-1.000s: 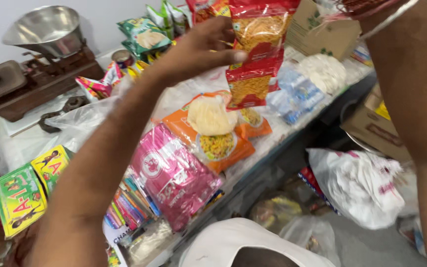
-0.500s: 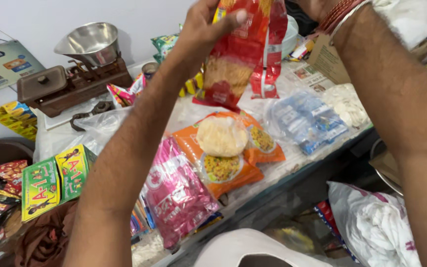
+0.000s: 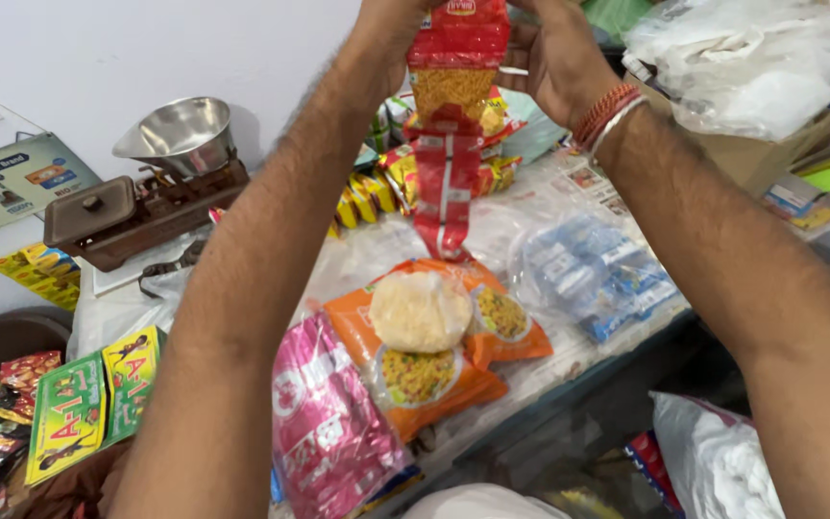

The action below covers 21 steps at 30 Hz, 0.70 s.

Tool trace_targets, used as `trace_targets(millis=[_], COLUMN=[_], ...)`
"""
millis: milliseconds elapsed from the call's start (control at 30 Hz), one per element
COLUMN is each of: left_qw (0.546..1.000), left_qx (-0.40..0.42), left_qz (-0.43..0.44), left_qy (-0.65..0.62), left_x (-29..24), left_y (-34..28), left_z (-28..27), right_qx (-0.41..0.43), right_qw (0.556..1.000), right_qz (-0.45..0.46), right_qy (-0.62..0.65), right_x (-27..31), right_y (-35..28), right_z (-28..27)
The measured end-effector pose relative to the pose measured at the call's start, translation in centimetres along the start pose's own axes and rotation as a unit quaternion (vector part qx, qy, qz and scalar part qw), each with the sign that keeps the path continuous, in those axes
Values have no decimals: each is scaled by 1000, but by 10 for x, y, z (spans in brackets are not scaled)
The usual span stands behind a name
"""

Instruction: The person organizes various snack packets on a table, picking them up from a chair and arranging them in neat rows. The person also handles a plastic bag and a cloth during the process.

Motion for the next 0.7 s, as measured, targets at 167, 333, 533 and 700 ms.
trace_targets(millis=[167,333,533,700], left_qw=[997,988,955,918], left_qx=[-70,-152,-289,-276], left_qz=[27,3,-45,-163], left_qy=[-12,-37,53,233], left_x=[19,44,66,92], left_y=[15,22,1,-22], left_z=[-1,-8,-20,-43], right_qx=[-6,126,172,125], right_qw=[997,992,977,975], right_qz=[-2,-7,96,163], right_qy=[-75,19,77,81], right_x=[-10,-32,-52,-67], right_y=[-22,-17,-6,-5], right_z=[8,-1,-24,-40])
Point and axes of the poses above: each hand's wrist, its own y-axis towards the middle knuckle, its own z-axis out of the palm, x = y × z, the point moved 3 cm from there along y, towards the middle knuckle, and after that the axes turned 1 degree about x, right-handed, at the moved point
